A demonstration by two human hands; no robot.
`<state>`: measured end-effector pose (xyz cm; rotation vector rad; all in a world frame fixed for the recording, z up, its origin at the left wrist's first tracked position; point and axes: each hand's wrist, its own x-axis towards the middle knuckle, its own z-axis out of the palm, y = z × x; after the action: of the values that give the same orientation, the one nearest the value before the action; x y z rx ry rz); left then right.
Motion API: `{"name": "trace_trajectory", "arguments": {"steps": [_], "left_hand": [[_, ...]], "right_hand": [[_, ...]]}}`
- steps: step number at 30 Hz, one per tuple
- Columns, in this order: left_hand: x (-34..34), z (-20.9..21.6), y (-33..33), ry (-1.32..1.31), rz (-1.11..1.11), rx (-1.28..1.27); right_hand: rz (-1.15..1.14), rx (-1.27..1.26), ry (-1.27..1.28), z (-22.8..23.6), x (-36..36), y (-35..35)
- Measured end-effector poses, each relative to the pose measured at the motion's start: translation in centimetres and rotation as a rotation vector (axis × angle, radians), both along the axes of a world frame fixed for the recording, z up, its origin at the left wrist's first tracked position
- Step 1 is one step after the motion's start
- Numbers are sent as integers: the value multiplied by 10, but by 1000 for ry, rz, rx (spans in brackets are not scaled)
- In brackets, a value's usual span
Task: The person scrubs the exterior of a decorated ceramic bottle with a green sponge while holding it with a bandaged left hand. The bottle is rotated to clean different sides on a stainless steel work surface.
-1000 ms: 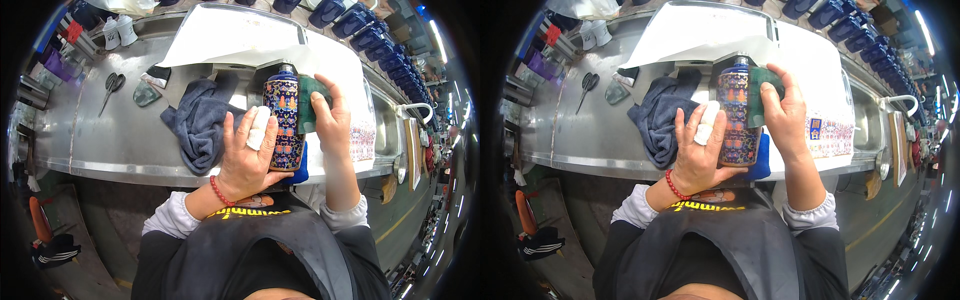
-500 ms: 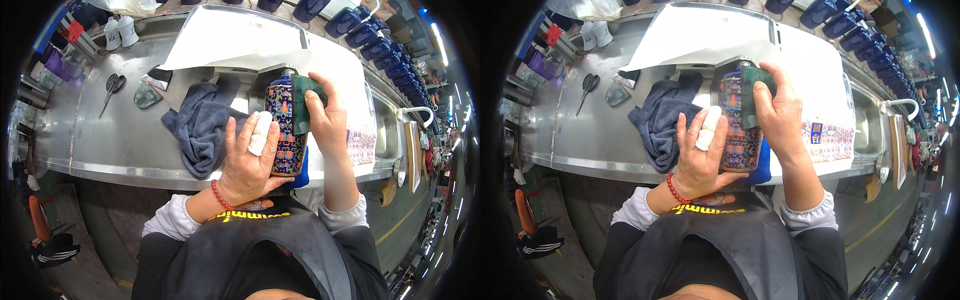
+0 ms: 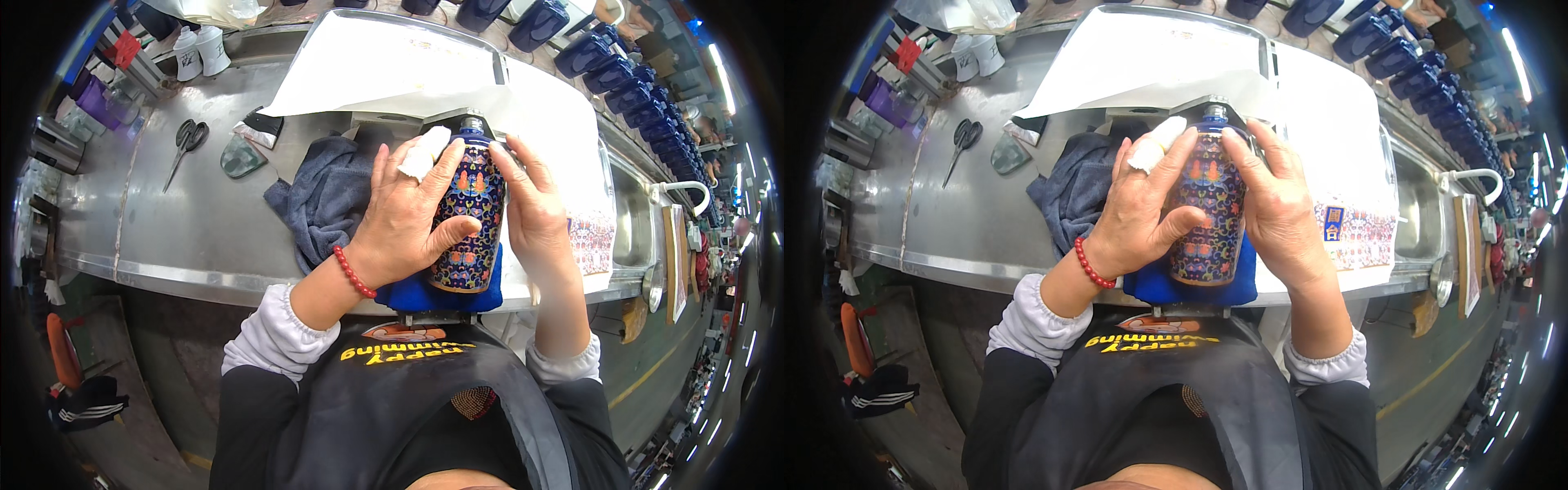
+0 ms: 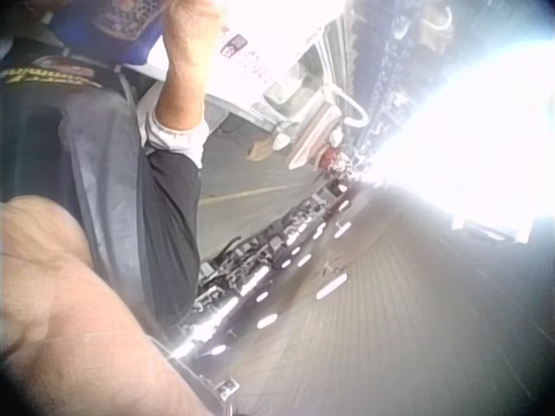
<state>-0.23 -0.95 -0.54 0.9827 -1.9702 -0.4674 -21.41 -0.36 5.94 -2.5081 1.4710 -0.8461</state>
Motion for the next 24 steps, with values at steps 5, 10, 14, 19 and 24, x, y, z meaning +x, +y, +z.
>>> {"name": "trace_trajectory", "arguments": {"steps": [5,10,14,19,24], "left_hand": [[-2,3,-2,-38,26,-55],[-6,3,-3,-45,45,-79],[-3,4,-1,16,7,-33],[-1,4,-1,-35,9,-43],[-2,7,-3,-80,3,-57]], "right_hand": [[-7,-36,46,-7,3,-1],[-6,-61,61,-1,6,-2],[-2,-53,38,-1,6,-2],[-4,-48,37,-3,3,-1],[3,-61,58,-2,4,-4]]}}
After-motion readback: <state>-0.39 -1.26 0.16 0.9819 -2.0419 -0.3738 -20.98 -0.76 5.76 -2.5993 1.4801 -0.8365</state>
